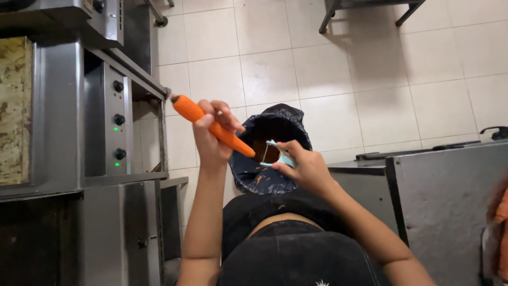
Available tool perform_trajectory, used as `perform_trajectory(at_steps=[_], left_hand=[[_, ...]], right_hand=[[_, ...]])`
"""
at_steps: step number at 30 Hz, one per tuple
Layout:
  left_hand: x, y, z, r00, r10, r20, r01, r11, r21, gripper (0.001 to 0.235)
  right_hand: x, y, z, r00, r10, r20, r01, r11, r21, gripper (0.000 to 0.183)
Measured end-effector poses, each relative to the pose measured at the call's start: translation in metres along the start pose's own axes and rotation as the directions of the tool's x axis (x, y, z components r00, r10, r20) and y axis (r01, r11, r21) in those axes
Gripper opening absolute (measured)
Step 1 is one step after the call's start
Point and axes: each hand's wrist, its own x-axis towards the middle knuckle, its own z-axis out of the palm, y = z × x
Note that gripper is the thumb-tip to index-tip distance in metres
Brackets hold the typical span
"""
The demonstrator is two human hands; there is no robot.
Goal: The person peels several carrots using a vegetable peeler over a trash bin. They hold the carrot in one hand and the peeler in the other, removing the skin in long strips. The peeled carrots are placed on a metal table next to a pile of other carrots.
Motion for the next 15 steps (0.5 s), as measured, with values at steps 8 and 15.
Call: perform_trajectory(at_steps=[8,15], left_hand=[[-0.009,-0.023,0.009,0.880,0.029,0.474,0.058,0.984,-0.169,0.022],[0.002,0.007,0.024,0.821,0.132,0.556,0.002,0.972,-0.234,0.025]], right_hand=[[0.026,-0.062,-0.007,0.998,-0.057,-0.029,0.062,0.980,0.189,0.062],[0.003,-0.008,0.013,0.999,-0.017,0.048,0.010,0.990,0.138,0.060]])
